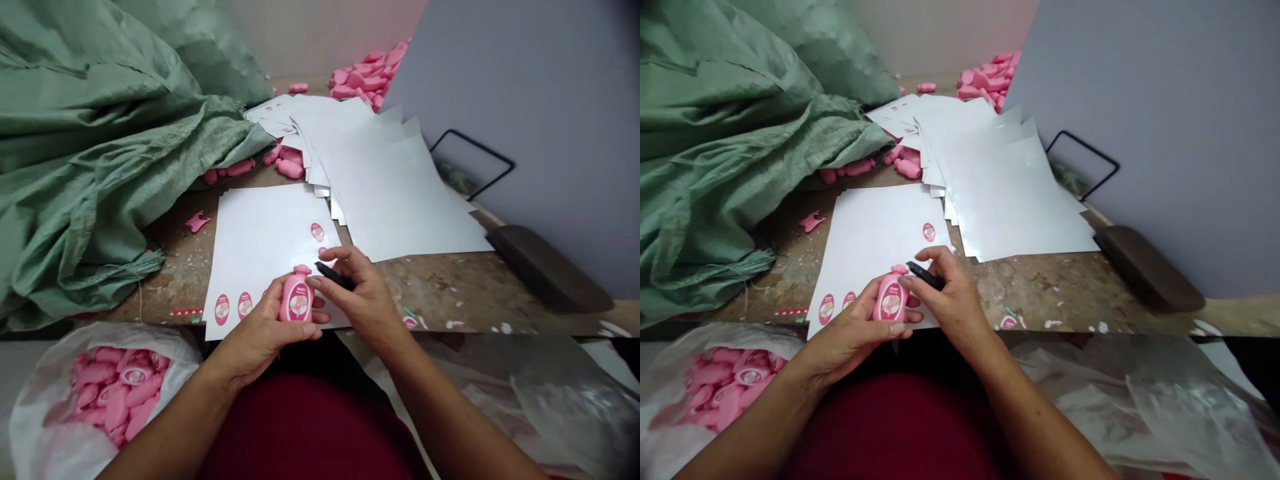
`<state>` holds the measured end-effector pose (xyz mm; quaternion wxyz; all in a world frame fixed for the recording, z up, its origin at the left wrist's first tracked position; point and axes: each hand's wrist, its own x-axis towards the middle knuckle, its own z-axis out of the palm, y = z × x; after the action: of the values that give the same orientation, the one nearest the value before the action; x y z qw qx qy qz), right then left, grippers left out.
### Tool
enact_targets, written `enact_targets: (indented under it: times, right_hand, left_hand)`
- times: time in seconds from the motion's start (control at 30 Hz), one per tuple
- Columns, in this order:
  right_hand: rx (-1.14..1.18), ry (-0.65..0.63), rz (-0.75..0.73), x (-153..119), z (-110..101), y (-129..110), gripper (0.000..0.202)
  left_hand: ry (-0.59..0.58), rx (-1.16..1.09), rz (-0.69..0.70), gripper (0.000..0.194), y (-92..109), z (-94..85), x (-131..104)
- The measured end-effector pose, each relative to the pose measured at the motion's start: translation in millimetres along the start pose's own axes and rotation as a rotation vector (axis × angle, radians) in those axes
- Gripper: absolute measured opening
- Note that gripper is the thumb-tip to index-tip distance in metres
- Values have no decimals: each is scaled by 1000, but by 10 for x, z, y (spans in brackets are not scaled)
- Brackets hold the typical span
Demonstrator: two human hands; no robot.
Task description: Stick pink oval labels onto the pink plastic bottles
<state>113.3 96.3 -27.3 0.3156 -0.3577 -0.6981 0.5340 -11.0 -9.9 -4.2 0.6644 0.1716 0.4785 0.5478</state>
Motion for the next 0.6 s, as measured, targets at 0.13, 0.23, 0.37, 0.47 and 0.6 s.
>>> enact_targets:
  times: [0.13,0.23,0.37,0.47,0.6]
  right_hand:
    - [-45,80,-10,18,-82,76,27]
    - [-130,107,43,18,-187,177,28]
    - [-275,115,70,41,-240,359,42]
    - [-349,119,49,67,-210,485,51]
    - [-413,63,16,84,-144,591,51]
  left_hand:
    - [154,242,-2,63,161,-493,-419]
    - [484,745,-34,60,269,-1140,-1092]
    - [979,1297,43,64,353,-1750,-1751]
    - [905,1428,144,57,480,-1721,-1528]
    - [717,1536,349,41,800,-1523,-502]
